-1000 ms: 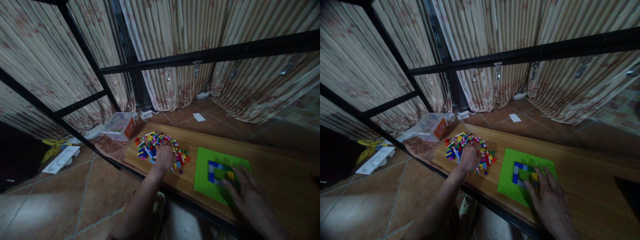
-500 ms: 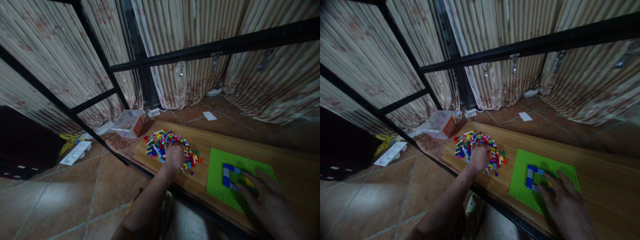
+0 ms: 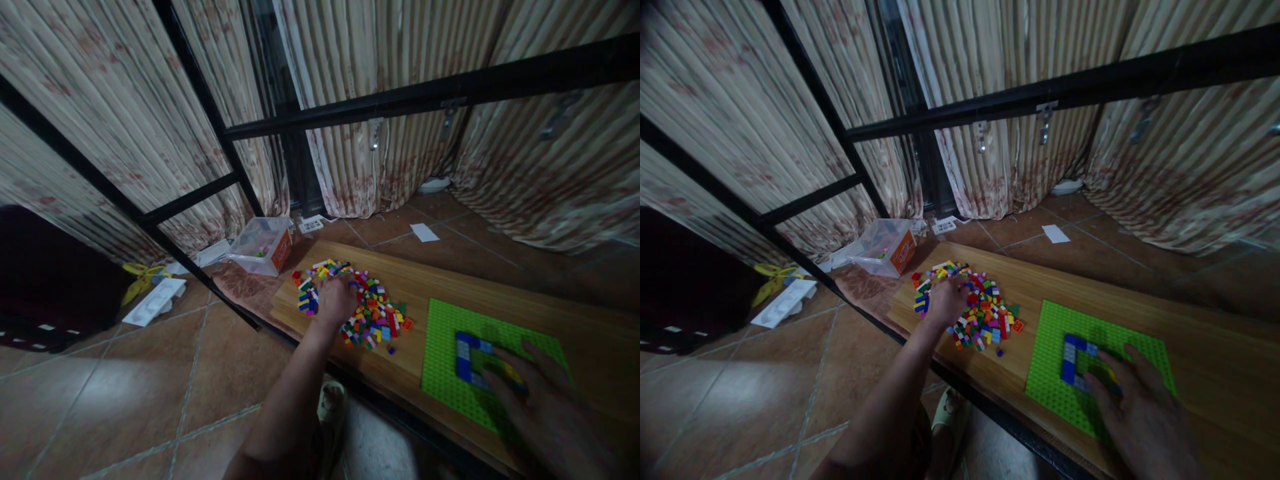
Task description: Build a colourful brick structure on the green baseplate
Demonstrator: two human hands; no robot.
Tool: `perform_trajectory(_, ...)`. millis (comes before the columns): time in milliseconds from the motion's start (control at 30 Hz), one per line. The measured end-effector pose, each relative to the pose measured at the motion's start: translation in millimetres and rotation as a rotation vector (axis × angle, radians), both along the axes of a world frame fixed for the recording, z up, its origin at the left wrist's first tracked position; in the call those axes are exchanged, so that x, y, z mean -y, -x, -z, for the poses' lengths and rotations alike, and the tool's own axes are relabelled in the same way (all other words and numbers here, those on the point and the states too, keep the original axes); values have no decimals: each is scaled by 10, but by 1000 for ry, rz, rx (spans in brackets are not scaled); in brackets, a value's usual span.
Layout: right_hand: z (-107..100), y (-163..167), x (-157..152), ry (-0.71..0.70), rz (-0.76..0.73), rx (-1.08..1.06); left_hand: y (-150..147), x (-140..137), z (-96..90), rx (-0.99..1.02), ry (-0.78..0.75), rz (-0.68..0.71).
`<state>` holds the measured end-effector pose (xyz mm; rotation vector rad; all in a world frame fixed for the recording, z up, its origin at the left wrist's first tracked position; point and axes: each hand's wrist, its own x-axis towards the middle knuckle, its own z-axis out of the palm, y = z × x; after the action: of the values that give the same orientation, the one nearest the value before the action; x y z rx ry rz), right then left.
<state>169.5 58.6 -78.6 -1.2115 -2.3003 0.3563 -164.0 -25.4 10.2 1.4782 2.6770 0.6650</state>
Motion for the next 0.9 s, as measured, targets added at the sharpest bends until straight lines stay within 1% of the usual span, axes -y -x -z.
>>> perform_trajectory(67, -28, 15, 8, 19, 24, 57, 198, 26, -5, 32, 3, -81)
perform_trajectory(133, -65, 35, 17, 36, 36, 97, 390, 64, -19, 111, 56, -138)
perform_trajectory(200, -101, 54, 26, 39, 33, 110, 544, 116, -41, 146, 89, -130)
perform_trajectory(300, -134, 71, 41, 21, 16, 110, 677, 208, -82, 181, 145, -58)
perform_trajectory(400, -137, 79, 52, 13, 11, 105, 717, 273, -105, 189, 209, 5)
perform_trajectory(567, -123, 85, 55, 24, 16, 116, 707, 252, -51, 148, 275, 31)
perform_trajectory(767, -103, 71, 43, 1, 32, 105, 687, 193, 24, 122, 279, 61)
perform_trajectory(900, -96, 70, 39, -15, 15, 84, 705, 195, 30, 117, 266, 43)
